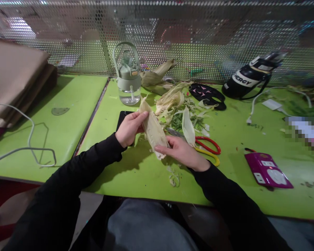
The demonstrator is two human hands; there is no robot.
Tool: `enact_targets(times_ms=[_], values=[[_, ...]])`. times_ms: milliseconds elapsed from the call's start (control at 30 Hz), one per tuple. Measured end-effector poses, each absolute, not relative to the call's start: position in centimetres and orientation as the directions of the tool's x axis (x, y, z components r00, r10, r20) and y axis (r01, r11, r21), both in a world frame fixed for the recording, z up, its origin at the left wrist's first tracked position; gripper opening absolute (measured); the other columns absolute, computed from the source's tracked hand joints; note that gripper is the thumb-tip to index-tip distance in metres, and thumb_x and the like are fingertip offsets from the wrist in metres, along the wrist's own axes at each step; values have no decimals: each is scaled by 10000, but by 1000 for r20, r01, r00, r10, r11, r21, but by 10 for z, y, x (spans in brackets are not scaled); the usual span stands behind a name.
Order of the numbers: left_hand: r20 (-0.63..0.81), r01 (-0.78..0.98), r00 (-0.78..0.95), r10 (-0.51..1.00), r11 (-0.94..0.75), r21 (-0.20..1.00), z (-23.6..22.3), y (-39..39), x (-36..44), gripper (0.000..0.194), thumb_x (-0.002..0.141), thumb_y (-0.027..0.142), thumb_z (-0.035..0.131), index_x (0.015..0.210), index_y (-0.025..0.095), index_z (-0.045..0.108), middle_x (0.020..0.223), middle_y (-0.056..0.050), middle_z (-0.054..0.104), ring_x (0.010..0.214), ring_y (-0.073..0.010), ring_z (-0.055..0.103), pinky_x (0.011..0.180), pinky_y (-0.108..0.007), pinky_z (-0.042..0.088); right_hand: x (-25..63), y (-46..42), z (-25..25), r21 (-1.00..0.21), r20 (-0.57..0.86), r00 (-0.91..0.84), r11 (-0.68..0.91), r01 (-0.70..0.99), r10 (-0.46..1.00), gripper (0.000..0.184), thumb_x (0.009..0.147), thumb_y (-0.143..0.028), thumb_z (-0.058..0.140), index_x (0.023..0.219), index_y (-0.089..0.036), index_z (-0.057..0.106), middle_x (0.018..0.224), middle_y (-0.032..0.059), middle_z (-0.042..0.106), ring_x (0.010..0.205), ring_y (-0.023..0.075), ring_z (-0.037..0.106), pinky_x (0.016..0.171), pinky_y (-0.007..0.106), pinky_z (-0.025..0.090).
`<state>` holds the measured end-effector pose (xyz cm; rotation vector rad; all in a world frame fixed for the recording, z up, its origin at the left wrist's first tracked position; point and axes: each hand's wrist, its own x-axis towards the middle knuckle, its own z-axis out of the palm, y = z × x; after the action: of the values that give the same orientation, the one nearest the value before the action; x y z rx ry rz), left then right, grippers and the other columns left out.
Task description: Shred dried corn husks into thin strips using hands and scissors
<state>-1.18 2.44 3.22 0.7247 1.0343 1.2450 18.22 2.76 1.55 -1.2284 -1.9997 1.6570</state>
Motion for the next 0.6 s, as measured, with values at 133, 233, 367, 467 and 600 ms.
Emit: enact_targets(times_ms=[133,233,367,467,600], values=[[-210,-459,-33,977,172,872,37,32,-27,156,923,241,531,877,129,630,771,-50,724,644,-95,653,642,-198,534,184,29,17,-945,-292,-616,-124,301,732,348,777,-489,709,931,-178,685,807,7,687,645,116,602,615,273,510],[-223,-472,-64,973,168,866,39,36,-34,131,906,251,555,896,144,630,780,-44,726,678,-103,669,668,-203,549,188,33,19,-954,-253,-578,-101,282,775,345,778,-472,718,970,-187,689,861,16,689,657,109,599,597,262,512],[-249,-486,-146,957,150,861,42,39,-37,84,894,209,562,847,154,605,712,-7,688,602,-80,638,673,-206,562,196,39,19,-946,-148,-382,-17,324,912,361,824,-508,659,1030,-213,674,877,26,679,645,125,587,510,256,487],[-242,-453,-114,964,166,876,46,41,-48,75,870,166,561,814,140,604,696,-9,676,590,-79,640,706,-226,579,201,46,20,-966,-9,-243,54,252,970,287,845,-482,638,981,-233,674,928,27,673,739,156,605,597,290,530],[-277,-195,265,924,333,923,54,44,-84,115,747,171,671,844,109,669,828,-94,728,717,-158,707,764,-287,592,210,50,27,-986,33,-225,69,154,974,235,835,-447,647,952,-245,674,930,21,665,779,164,601,642,296,521]])
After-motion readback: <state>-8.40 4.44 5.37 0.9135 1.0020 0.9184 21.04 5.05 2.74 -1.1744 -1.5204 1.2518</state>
